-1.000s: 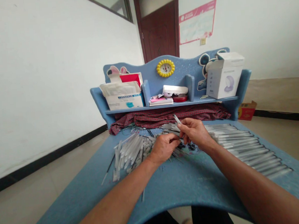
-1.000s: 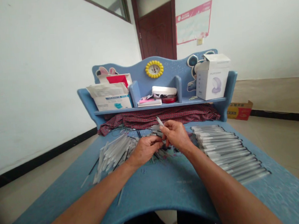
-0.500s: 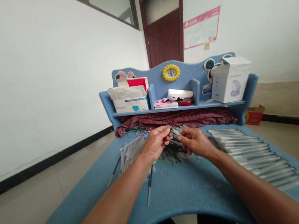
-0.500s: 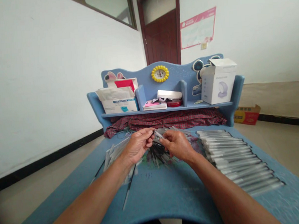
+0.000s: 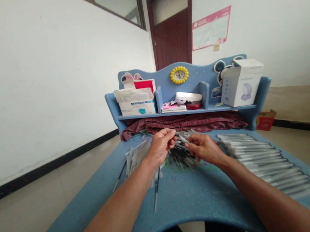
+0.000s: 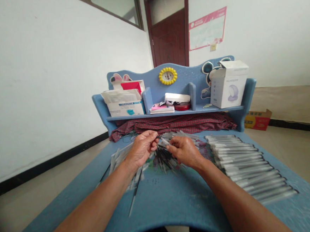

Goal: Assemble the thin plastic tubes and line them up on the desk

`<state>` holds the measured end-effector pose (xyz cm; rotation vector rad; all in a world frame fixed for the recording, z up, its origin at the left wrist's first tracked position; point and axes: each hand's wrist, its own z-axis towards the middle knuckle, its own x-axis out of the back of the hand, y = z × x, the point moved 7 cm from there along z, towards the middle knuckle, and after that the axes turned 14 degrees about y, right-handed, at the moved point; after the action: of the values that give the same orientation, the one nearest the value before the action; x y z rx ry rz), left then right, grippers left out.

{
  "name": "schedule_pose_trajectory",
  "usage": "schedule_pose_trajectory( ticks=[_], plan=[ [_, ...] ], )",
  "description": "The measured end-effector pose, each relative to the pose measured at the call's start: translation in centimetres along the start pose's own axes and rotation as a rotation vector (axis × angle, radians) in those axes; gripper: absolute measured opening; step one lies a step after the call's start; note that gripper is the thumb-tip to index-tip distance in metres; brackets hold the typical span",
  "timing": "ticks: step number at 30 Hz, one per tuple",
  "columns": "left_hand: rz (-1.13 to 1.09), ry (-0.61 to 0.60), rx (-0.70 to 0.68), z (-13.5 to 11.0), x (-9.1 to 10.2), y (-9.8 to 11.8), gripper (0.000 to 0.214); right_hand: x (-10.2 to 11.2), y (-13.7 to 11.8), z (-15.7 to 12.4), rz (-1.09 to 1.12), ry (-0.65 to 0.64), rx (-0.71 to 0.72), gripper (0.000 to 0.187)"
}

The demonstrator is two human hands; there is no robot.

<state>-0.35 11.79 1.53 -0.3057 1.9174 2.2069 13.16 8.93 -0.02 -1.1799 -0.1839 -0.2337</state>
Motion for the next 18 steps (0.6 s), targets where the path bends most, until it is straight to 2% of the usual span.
schedule_pose_trajectory(
  ticks=[18],
  plan=[
    [0.152,0.03,-0.088,-0.06,0.18,0.8,0.024,0.04,-0.11,-0.07,-0.007,-0.012,0.016,0.023]
  ],
)
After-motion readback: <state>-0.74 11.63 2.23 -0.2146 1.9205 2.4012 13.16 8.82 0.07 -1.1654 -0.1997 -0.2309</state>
